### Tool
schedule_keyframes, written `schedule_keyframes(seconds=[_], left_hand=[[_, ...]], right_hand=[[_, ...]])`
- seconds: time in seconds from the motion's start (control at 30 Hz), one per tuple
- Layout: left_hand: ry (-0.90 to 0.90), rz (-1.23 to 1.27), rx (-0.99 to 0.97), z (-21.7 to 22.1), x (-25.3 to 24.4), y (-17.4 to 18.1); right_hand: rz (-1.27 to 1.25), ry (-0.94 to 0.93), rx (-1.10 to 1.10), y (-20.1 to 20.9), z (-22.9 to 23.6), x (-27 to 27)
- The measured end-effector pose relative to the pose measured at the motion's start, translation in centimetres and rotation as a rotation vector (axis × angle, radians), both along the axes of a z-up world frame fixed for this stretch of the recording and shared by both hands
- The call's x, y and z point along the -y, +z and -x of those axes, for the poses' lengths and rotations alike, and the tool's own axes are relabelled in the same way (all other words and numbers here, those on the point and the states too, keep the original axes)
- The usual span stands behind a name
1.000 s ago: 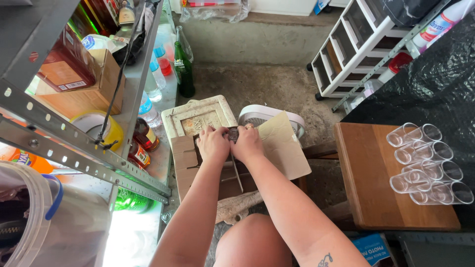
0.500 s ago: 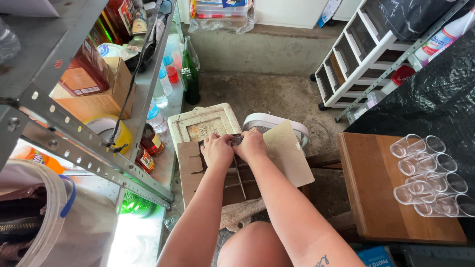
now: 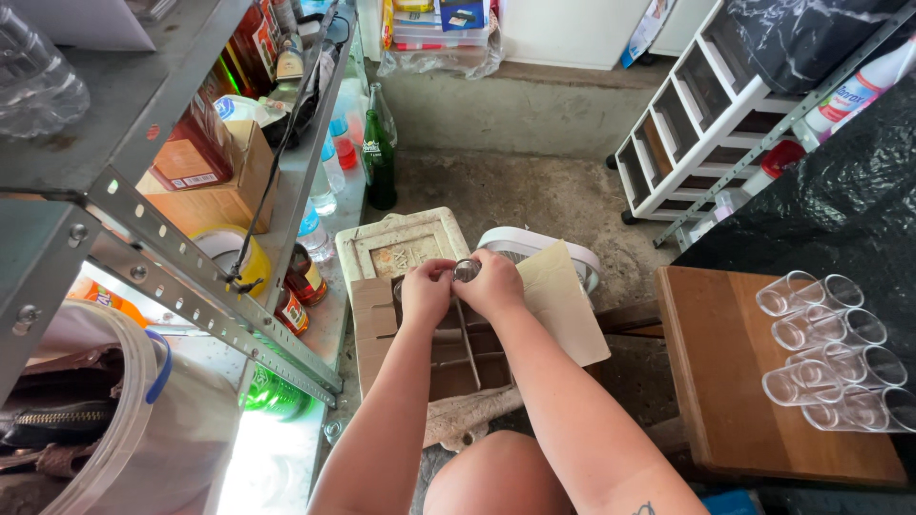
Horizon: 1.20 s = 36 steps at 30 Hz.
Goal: The person opens a cardboard box and removes small clear glasses one by one, placing them on a wooden stool. After emptying the box, they close it and place it on a metal shelf.
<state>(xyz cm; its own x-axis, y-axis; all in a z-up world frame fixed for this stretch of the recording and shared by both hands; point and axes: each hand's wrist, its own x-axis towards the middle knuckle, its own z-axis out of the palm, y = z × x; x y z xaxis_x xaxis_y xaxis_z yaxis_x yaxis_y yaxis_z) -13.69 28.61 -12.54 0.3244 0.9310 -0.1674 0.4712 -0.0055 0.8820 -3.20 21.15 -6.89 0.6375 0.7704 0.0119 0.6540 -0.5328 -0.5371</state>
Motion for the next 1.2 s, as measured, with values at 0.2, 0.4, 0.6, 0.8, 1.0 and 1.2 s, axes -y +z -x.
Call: schedule_keyframes(seconds=[0.2,0.4,0.6,0.8,1.0,1.2], left_hand=[[0.087,0.153,0.263,0.5,2.1,2.3],[0.113,0.453,0.425,0.9,2.4,2.4],[-0.055,0.714,0.728,1.4,6.5,7.6],[-0.171,0.816,0.914,-0.7,9.2,9.1],[-0.21,0.607,0.896,-3.6,13.8,11.8],[-0.351,0.335,0.703,-6.8,18.4,12.0]], right_hand=[[-0.184,-0.044,0.0,0.6,0.4,1.3],[-0.413,-0.113,-0.034,0.6,0.4,2.7],[-0.709,-0.111,-0.317,4.3,2.2,6.4],[-0.919,-0.031,-0.273,3.5,0.1,10.3],[-0.895,-0.088,-0.158,4.2,-1.7,15.7],[-0.905,-0.316,-0.099,4.7,-3.0,21.2]])
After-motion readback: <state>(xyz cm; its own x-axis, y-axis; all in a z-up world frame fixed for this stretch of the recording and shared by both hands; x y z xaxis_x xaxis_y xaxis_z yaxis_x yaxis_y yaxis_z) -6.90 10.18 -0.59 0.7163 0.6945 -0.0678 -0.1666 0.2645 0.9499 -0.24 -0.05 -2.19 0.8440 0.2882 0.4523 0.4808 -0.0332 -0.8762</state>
